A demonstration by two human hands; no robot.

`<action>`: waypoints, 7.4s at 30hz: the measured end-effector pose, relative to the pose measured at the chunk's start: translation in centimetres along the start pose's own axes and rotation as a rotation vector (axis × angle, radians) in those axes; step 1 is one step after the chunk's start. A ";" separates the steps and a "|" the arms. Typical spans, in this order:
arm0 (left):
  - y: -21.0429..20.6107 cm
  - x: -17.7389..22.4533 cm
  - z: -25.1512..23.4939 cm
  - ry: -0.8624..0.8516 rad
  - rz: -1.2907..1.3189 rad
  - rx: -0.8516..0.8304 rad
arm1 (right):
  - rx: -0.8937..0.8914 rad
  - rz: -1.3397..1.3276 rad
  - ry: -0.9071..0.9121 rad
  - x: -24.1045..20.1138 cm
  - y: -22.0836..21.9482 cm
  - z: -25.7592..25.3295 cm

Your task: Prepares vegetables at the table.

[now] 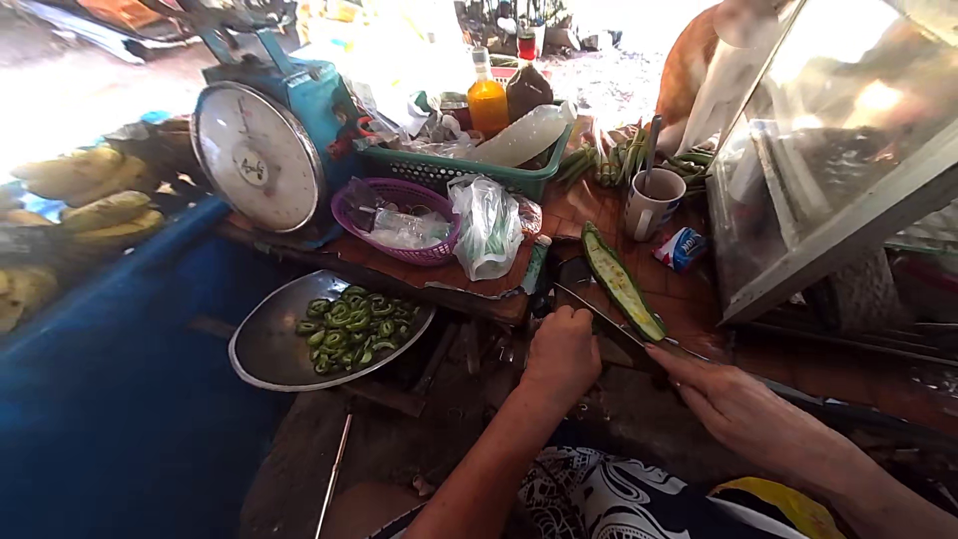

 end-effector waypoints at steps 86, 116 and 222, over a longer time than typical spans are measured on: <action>0.4 0.6 0.0 -0.012 -0.046 -0.101 | 0.139 0.108 0.107 -0.9 1.1 2.5; 0.4 0.7 0.2 -0.011 -0.042 -0.135 | 0.009 -0.003 0.027 -0.3 -0.4 1.6; 0.0 0.9 0.6 -0.045 -0.050 -0.067 | 0.124 0.219 0.116 -1.6 0.4 2.7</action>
Point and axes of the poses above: each hand's wrist, its own z-axis away from the middle knuckle, its own y-axis out of the back of the hand, x = y × z, the point moved 5 cm from there along -z, towards the middle knuckle, and after that the axes turned 8 degrees about x, right-handed, at the moved point
